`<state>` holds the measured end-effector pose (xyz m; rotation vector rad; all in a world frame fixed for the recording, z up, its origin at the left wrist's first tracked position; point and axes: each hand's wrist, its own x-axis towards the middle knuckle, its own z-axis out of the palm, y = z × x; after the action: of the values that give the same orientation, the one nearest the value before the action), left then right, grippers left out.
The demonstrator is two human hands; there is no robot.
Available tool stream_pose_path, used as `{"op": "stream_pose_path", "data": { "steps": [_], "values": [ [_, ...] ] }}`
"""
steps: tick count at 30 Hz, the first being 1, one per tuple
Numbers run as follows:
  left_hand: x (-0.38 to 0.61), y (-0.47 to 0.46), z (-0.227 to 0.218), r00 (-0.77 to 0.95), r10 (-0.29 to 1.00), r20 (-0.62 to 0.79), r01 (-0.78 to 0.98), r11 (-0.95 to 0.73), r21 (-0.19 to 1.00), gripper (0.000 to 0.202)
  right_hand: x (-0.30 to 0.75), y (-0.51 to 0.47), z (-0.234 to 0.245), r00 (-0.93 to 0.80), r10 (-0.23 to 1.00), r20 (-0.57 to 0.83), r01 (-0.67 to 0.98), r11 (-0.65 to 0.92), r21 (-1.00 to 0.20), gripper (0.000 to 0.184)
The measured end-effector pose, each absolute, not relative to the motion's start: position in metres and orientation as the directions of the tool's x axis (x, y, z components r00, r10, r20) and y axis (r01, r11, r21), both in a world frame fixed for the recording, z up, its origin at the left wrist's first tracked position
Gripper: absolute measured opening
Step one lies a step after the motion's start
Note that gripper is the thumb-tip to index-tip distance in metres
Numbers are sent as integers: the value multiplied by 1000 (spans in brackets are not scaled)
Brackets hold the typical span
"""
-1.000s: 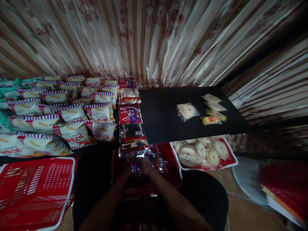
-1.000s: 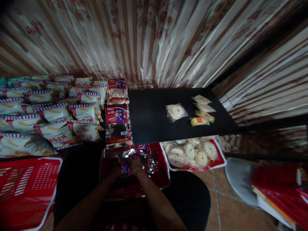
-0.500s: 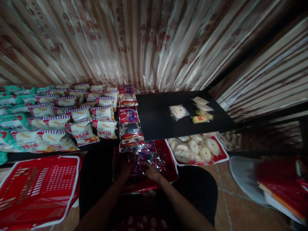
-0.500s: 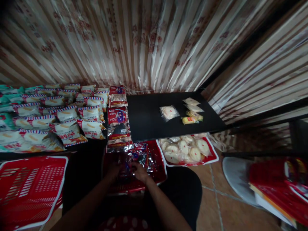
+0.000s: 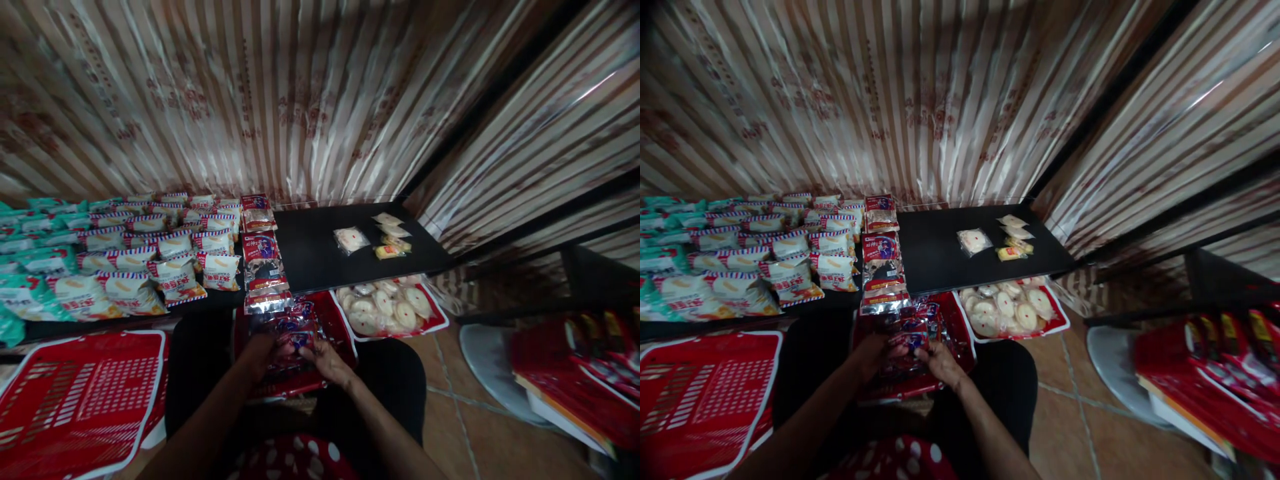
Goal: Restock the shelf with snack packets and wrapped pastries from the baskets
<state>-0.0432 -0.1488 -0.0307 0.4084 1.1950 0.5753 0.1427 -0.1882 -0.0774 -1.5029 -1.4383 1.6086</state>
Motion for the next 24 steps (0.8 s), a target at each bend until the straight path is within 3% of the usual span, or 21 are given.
{"op": "stream_pose_path", "data": {
  "steps": [2, 6, 8, 10, 13, 17, 24],
  "values": [
    [-44, -148, -17, 294, 631, -718, -225, 776, 589, 3, 143, -191, -67, -223, 873, -434, 226, -387, -894, 41],
    [-47, -149, 8, 337, 646, -685, -266, 763, 589, 16, 147, -194, -37, -220, 883, -416, 86, -407, -909, 41],
    [-48, -151, 17, 346, 694, -631, -249, 717, 652, 19, 148, -195, -22, -205, 886, -417, 58, -414, -908, 40],
    [-49, -153, 21, 359, 760, -542, -136, 617, 775, 22, 150, -194, -8, -186, 894, -409, 46, -407, -912, 38],
    [-49, -155, 20, 336, 847, -413, 186, 370, 910, 24, 152, -191, 6, -185, 913, -364, -24, -375, -927, 35],
    [-51, -154, 16, 249, 923, -294, 526, 125, 841, 19, 149, -179, 21, -191, 921, -339, -79, -358, -930, 34],
    [-59, -145, 34, 120, 969, -217, 529, 123, 840, 23, 128, -146, 30, -171, 942, -290, -134, -314, -940, 33]
  ]
}}
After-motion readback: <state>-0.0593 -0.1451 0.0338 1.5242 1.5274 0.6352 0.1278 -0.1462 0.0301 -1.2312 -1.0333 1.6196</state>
